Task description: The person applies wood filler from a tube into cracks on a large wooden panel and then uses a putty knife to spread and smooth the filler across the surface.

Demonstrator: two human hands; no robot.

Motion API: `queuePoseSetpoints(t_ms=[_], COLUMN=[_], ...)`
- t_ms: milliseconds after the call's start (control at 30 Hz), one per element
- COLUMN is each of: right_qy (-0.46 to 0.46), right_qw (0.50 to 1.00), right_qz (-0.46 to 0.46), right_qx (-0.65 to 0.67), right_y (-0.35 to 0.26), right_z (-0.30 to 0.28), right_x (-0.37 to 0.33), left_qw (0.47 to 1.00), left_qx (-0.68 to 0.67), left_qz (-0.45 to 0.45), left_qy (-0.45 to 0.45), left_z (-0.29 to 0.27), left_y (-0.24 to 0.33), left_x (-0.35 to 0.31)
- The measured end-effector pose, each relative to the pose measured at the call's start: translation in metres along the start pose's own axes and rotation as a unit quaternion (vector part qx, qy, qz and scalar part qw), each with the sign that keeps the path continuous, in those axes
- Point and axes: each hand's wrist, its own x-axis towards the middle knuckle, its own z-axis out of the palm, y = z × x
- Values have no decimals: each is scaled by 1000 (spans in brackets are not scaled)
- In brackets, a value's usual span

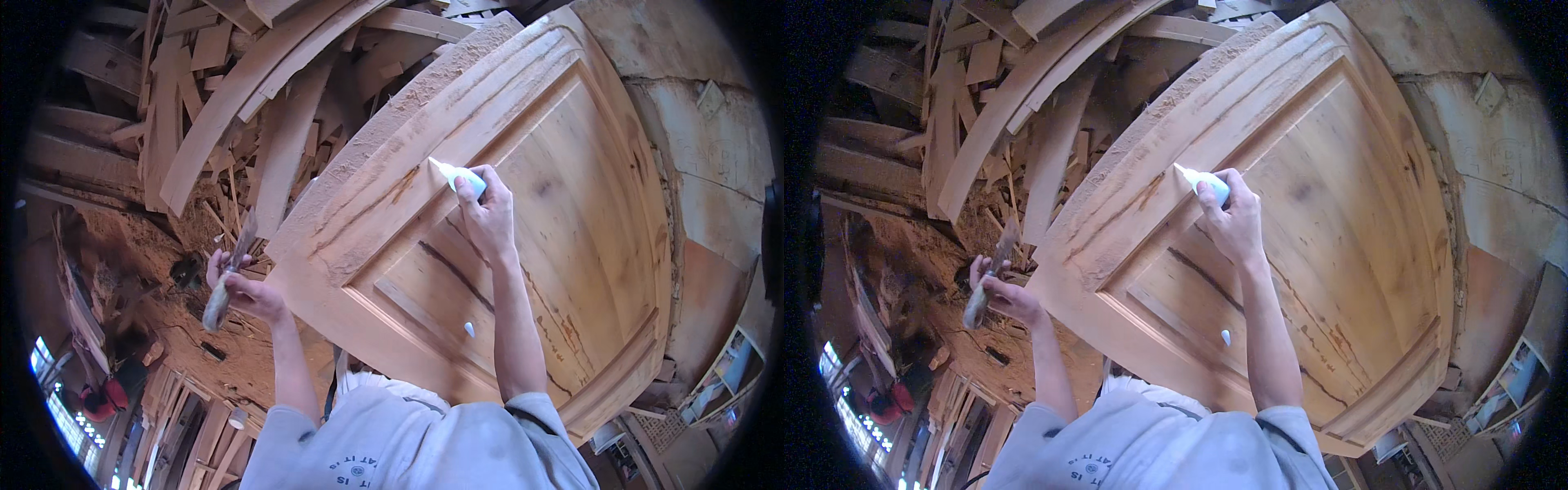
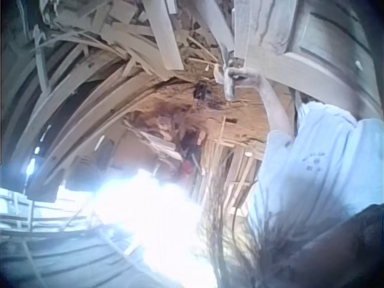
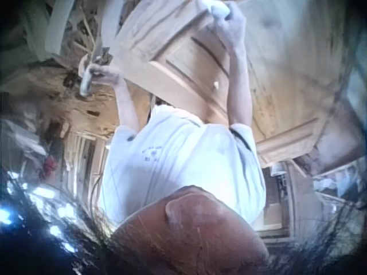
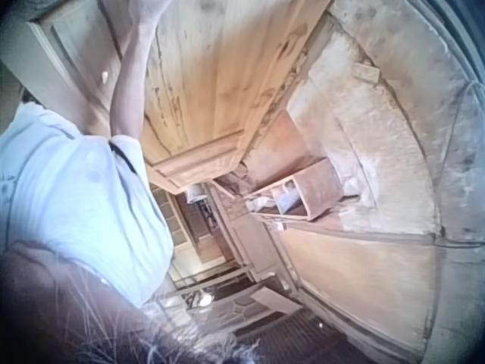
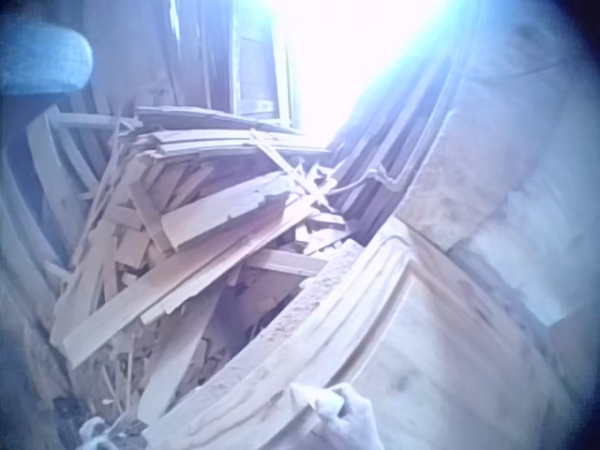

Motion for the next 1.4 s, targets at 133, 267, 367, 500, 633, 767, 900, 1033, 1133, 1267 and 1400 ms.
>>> queuePoseSetpoints(t_ms=[133, 267, 367, 500, 633, 767, 900, 1033, 1133, 1267, 1400], right_qy=[1, 12, 27, 32, 36, 42, 43, 43, 42, 49, 23], right_qw=[1000, 1000, 999, 999, 999, 999, 999, 999, 999, 996, 992], right_qz=[-9, -8, -16, -2, 7, 6, 8, 10, 15, 25, 17], right_qx=[-19, -25, -30, -12, -7, 9, 15, 18, 26, 67, 127], right_y=[-2, -2, -6, -2, -2, 2, 0, 1, 2, 4, -13], right_z=[-1, -2, 0, 1, 1, 3, 3, 4, 3, 3, -10], right_x=[4, 5, 5, 6, 6, 6, 6, 5, 6, 7, 24], left_qw=[983, 962, 940, 939, 929, 928, 926, 928, 929, 928, 917], left_qx=[-123, -170, -232, -249, -263, -259, -254, -253, -256, -254, -259], left_qz=[-108, -91, -138, -116, -158, -165, -200, -189, -190, -206, -240], left_qy=[-82, -196, -209, -208, -208, -212, -193, -196, -188, -177, -188], left_z=[28, 65, 82, 106, 114, 115, 117, 118, 120, 122, 119], left_y=[35, 70, 75, 73, 67, 60, 54, 43, 42, 42, 39], left_x=[7, 9, 7, 2, -4, -6, -9, -12, -13, -12, -11])
